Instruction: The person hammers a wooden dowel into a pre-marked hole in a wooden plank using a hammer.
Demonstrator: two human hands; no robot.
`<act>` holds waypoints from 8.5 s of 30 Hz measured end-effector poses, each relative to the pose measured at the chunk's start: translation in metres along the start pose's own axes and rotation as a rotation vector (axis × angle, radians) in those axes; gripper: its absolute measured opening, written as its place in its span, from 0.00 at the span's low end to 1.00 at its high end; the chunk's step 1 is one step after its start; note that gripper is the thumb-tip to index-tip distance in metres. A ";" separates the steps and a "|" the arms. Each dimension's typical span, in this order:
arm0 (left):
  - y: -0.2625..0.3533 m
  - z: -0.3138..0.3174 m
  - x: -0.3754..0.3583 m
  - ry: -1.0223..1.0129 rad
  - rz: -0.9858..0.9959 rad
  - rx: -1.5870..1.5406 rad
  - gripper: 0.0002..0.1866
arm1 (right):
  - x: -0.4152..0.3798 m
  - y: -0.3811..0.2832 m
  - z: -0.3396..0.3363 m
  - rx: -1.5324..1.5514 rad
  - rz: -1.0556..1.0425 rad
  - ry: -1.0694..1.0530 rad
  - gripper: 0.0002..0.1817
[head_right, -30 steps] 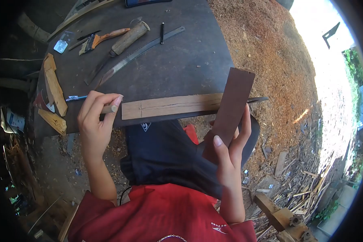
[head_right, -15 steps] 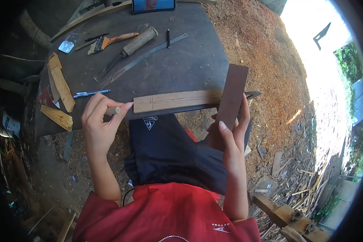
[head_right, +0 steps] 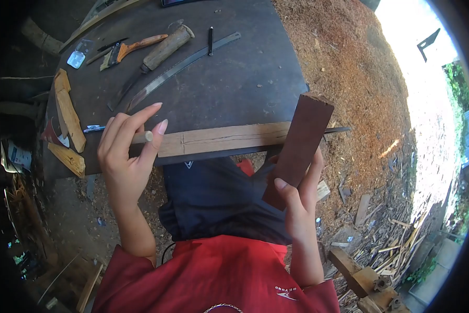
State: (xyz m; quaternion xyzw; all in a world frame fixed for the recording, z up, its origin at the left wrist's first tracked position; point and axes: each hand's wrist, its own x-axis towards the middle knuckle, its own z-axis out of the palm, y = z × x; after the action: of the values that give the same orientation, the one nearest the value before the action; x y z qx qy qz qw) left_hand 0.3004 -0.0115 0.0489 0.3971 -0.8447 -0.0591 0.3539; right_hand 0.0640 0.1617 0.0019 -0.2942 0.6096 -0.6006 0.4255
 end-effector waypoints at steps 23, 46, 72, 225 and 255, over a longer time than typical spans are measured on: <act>0.156 0.159 0.029 -0.118 0.212 -0.320 0.11 | -0.015 -0.010 -0.089 0.224 -0.271 0.398 0.43; 0.158 0.165 0.025 -0.062 0.124 -0.414 0.12 | -0.024 -0.002 -0.103 0.429 -0.108 0.334 0.37; 0.154 0.172 0.027 -0.082 0.147 -0.523 0.12 | -0.021 -0.006 -0.096 0.390 -0.094 0.361 0.26; 0.128 0.151 0.031 -0.200 0.012 -0.497 0.16 | -0.026 -0.044 -0.030 0.022 0.029 0.395 0.43; 0.122 0.155 0.030 -0.013 0.047 -0.475 0.08 | -0.020 -0.048 -0.020 -0.049 0.017 0.438 0.44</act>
State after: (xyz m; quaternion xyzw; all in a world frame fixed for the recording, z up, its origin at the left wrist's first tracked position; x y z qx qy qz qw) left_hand 0.1109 0.0217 -0.0034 0.2825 -0.8185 -0.2503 0.4331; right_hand 0.0489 0.1839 0.0505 -0.1617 0.7042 -0.6318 0.2805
